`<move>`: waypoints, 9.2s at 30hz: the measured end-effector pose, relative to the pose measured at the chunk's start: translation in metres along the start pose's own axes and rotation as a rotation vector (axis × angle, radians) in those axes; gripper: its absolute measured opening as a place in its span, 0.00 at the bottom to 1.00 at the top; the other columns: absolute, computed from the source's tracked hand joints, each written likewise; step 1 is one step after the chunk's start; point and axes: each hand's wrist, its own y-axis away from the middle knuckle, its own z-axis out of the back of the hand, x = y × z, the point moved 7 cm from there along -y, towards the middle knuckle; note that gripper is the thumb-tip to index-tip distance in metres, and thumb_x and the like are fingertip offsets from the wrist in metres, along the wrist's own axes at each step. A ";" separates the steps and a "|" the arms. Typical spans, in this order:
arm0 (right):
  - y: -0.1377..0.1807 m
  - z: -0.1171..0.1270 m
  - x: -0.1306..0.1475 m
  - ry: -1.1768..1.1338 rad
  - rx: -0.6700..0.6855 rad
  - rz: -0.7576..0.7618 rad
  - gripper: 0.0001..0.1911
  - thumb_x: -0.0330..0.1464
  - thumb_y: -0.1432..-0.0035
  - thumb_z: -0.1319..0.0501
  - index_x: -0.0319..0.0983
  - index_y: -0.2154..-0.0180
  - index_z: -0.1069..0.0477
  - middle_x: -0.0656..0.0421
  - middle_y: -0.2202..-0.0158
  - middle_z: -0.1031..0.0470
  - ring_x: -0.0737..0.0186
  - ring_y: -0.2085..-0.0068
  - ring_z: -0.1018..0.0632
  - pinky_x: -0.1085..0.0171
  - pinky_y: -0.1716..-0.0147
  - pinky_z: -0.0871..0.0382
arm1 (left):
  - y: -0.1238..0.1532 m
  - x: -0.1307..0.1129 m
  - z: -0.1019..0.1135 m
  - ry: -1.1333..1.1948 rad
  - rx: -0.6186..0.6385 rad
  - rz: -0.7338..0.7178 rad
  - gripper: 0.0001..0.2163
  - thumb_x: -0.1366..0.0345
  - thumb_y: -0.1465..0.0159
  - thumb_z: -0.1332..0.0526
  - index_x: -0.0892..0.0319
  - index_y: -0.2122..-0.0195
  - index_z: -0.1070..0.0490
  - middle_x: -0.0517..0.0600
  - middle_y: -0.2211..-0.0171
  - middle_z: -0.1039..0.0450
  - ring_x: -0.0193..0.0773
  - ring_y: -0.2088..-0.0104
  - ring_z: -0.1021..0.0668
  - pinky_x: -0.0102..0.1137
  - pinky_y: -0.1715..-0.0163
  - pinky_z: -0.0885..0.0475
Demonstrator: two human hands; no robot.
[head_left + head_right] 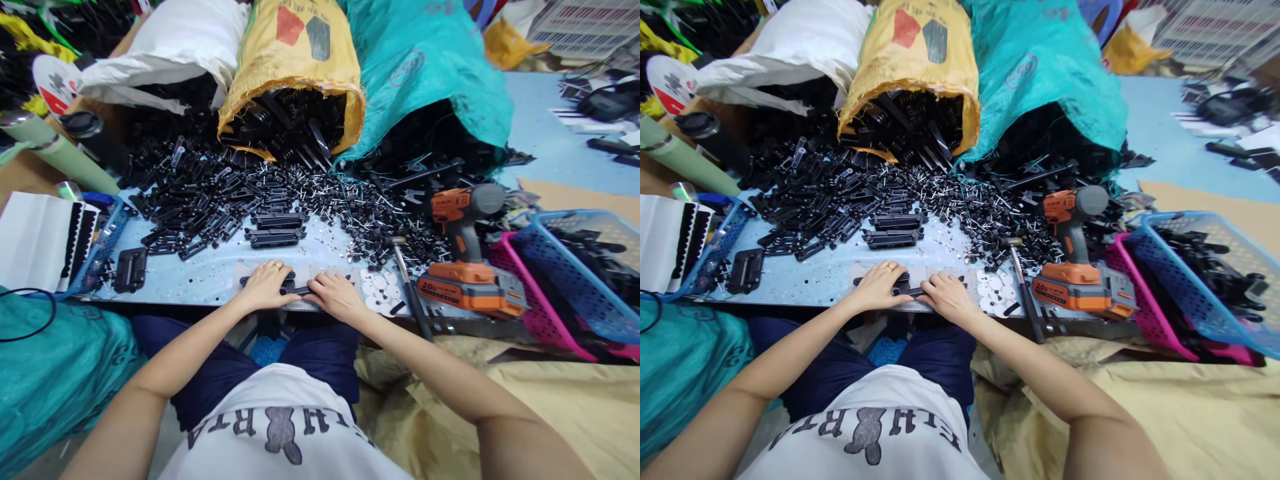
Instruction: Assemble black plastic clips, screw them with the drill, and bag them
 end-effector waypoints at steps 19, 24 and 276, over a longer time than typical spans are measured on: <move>0.016 0.009 0.010 -0.003 -0.140 -0.064 0.17 0.42 0.36 0.50 0.38 0.65 0.30 0.57 0.72 0.28 0.62 0.67 0.33 0.62 0.70 0.50 | 0.003 -0.008 -0.002 -0.042 -0.010 -0.135 0.32 0.36 0.49 0.44 0.59 0.55 0.38 0.55 0.55 0.33 0.49 0.54 0.31 0.40 0.56 0.39; 0.019 0.012 0.013 0.001 -0.156 -0.091 0.17 0.41 0.35 0.52 0.39 0.63 0.29 0.54 0.68 0.26 0.60 0.66 0.32 0.61 0.68 0.49 | 0.008 -0.011 -0.003 -0.001 -0.039 -0.111 0.27 0.43 0.46 0.41 0.60 0.56 0.39 0.56 0.58 0.32 0.48 0.56 0.29 0.38 0.57 0.35; -0.041 0.017 0.003 -1.320 -0.209 -0.265 0.25 0.42 0.44 0.41 0.52 0.44 0.37 0.59 0.62 0.31 0.70 0.76 0.31 0.65 0.74 0.28 | 0.040 0.009 0.047 0.619 -0.643 0.108 0.14 0.65 0.35 0.47 0.59 0.50 0.30 0.52 0.65 0.29 0.36 0.63 0.25 0.32 0.60 0.29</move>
